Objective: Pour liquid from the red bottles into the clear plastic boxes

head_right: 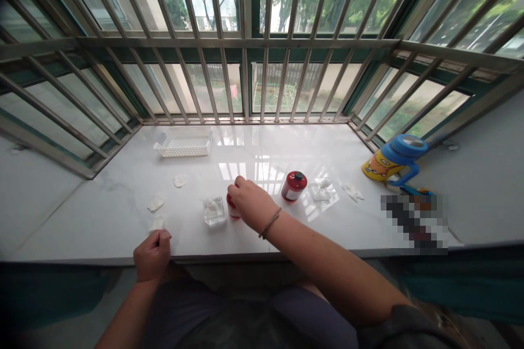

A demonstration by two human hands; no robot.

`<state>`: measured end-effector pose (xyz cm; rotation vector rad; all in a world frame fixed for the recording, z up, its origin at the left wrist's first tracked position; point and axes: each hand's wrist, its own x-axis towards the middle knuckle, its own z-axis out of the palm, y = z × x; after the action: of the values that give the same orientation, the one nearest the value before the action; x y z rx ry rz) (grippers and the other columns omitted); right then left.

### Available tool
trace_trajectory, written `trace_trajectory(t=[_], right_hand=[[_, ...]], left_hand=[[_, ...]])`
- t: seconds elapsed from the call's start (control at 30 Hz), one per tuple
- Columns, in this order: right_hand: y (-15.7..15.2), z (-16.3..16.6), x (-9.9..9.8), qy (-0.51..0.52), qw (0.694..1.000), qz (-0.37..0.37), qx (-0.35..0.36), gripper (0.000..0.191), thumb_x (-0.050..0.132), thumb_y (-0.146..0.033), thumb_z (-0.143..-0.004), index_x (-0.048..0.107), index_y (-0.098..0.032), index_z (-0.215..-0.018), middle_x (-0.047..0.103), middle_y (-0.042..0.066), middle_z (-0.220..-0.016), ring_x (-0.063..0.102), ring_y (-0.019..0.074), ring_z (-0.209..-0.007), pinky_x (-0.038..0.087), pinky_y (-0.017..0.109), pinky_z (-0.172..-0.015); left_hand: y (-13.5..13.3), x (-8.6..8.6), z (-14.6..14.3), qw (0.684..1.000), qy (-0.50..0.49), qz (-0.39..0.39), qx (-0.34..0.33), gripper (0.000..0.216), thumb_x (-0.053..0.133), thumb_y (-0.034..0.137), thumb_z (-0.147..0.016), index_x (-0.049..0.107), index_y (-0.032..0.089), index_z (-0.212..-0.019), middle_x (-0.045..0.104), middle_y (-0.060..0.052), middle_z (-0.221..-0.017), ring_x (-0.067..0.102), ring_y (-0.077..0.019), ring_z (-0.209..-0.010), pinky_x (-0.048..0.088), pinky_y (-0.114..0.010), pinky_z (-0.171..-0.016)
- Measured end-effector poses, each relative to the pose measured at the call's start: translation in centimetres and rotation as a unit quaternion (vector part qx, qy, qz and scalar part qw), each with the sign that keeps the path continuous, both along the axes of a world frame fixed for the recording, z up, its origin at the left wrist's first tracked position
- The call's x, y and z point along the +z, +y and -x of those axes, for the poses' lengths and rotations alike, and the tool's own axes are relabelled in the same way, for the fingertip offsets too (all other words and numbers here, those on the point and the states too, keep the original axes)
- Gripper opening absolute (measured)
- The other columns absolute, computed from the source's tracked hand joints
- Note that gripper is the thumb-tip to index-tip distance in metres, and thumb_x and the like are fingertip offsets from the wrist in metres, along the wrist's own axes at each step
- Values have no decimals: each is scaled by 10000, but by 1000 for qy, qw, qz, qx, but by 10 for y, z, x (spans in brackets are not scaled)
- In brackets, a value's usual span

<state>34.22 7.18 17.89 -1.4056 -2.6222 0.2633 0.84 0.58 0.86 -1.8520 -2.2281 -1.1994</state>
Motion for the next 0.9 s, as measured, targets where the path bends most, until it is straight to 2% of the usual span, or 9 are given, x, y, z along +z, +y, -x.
trace_trajectory(t=[0.13,0.23,0.33,0.43,0.57,0.73,0.9], right_hand=[[8,-40,5,48,997,-31,-58,239,566,-306,-1093,657,-194,-1283,647,112,-1262,668,220,-1058,516,316,-919],[16,-82,6,-25,984,-67,-165,254,538,-302,-1089,666,-199,-1282,661,140,-1255,637,286,-1148,503,371,-964],[27,-124,1,-129,955,-30,-264,237,546,-264,-1057,692,-156,-1209,661,192,-1218,643,325,-1083,496,401,-901],[37,-150,-6,-141,952,9,-272,210,555,-248,-1046,725,-157,-1127,693,164,-1141,671,279,-1004,485,357,-839],[50,-157,-11,-130,959,17,-251,190,587,-224,-1021,753,-188,-1106,720,117,-1114,680,239,-999,464,318,-818],[75,-148,-11,-117,962,-8,-245,245,526,-193,-1043,742,-157,-1154,712,156,-1156,679,256,-1026,463,331,-844],[110,-133,-13,-96,966,-32,-240,209,579,-195,-1027,727,-131,-1160,710,182,-1169,681,272,-1055,469,335,-911]], left_hand=[[0,0,0,1000,-2,1,-1,374,510,391,-946,569,229,-614,502,0,-526,483,-167,-571,331,-266,-593],[-1,-1,0,1000,-1,1,-1,375,518,391,-945,558,229,-609,498,2,-528,475,-163,-567,328,-267,-593],[-1,-2,0,1000,0,0,-2,384,522,392,-950,549,228,-604,497,3,-537,465,-158,-562,326,-267,-594],[-1,-3,1,1000,3,-3,-6,388,517,390,-956,549,228,-605,498,2,-540,465,-159,-564,323,-267,-595],[0,-6,3,1000,11,-7,-12,392,523,387,-959,555,225,-604,510,2,-544,460,-155,-559,323,-271,-606],[1,-10,5,999,26,-17,-19,428,530,383,-975,518,216,-581,463,16,-537,436,-138,-539,312,-281,-620],[2,-11,5,999,39,-26,-24,453,527,378,-991,494,212,-571,436,25,-530,418,-128,-528,300,-285,-617]])
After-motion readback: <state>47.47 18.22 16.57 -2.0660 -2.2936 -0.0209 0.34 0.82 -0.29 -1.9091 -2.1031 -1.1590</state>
